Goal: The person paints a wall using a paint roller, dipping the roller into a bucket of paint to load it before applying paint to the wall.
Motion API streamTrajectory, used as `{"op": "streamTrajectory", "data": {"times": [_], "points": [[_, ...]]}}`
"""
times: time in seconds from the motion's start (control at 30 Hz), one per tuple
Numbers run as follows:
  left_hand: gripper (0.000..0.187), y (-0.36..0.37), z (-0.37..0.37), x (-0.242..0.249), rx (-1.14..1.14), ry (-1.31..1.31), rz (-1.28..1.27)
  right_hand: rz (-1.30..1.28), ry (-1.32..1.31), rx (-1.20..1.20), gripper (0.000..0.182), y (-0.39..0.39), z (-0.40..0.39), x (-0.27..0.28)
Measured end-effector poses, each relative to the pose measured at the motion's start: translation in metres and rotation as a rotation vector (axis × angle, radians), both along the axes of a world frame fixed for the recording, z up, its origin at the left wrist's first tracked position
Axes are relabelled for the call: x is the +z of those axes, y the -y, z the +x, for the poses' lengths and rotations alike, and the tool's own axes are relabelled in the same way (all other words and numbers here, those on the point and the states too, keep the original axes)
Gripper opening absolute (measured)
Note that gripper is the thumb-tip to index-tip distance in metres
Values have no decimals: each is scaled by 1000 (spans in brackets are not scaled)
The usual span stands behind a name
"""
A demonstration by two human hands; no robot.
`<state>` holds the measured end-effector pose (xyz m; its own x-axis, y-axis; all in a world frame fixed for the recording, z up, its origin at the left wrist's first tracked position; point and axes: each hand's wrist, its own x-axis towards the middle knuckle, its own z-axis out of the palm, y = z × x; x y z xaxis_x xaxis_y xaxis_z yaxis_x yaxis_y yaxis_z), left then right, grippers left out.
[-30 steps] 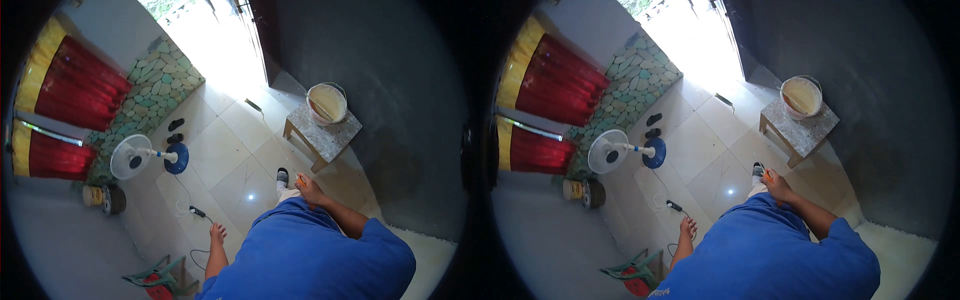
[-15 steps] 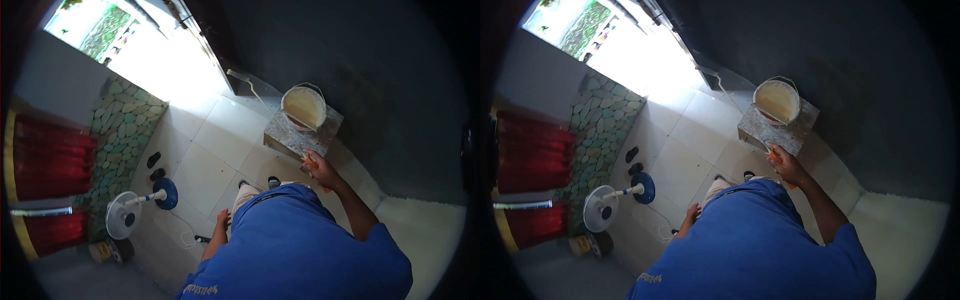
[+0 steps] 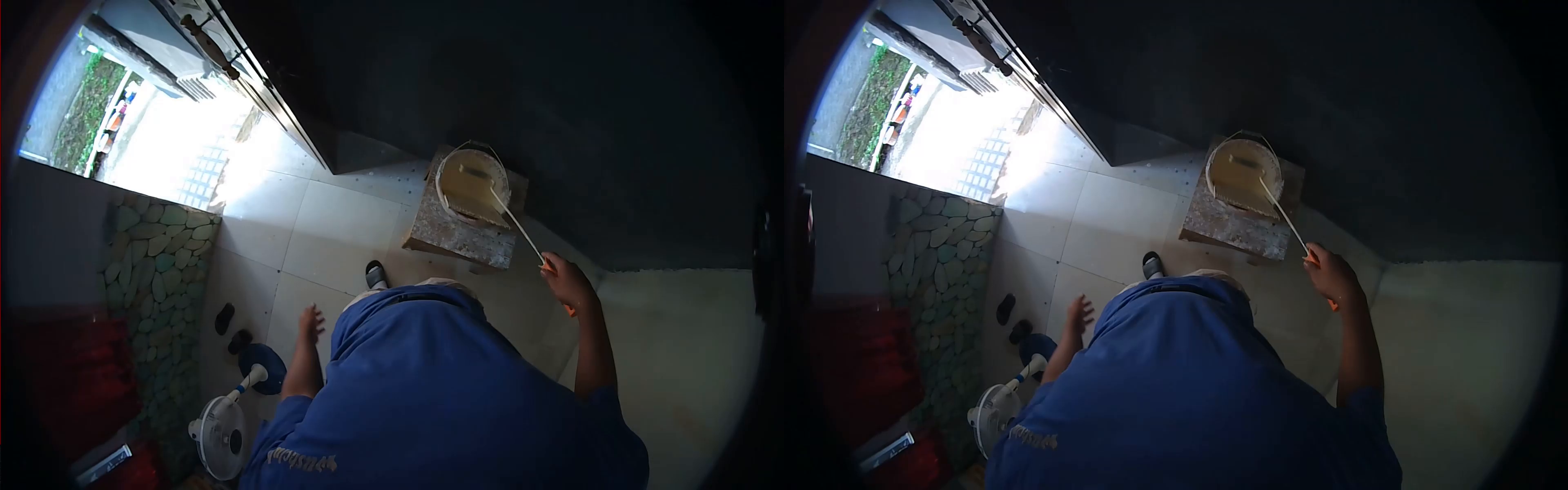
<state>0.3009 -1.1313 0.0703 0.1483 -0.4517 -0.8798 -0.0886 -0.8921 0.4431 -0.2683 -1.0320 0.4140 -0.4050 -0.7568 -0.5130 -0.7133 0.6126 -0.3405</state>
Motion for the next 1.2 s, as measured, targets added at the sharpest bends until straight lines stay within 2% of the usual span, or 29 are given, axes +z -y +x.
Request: {"op": "streamTrajectory", "data": {"times": [0.07, 0.13, 0.27, 0.33, 0.53, 0.77, 0.87, 0.93, 1.17, 1.2], "points": [[59, 51, 14, 8, 2, -43, -118, 44, -27, 4, 37, 14, 4, -2], [57, 93, 15, 22, -38, 10, -125, 92, -55, 24, 33, 24, 7, -3], [55, 128, 24, 9, -50, -5, -99, 190, -12, 7, 32, 55, 21, 26], [54, 128, 19, 4, -70, 16, -50, 352, 63, -152, 31, 77, 32, 43], [56, 77, -2, -13, -122, -27, 129, 368, 32, -14, 35, 104, 18, 26], [50, 34, 9, -52, -92, -104, 221, 413, 45, -29, 34, 128, 3, -8], [49, 50, 6, -26, -112, -5, 221, 381, 27, 68, 27, 135, -4, -20], [49, 63, 9, -19, -98, -3, 191, 414, 41, 23, 35, 141, -4, -24], [52, 100, 13, -11, -97, -17, 104, 419, 41, 24, 35, 135, -12, -42], [50, 102, 12, -11, -95, -17, 96, 394, 27, 80, 35, 131, -15, -42]]}}
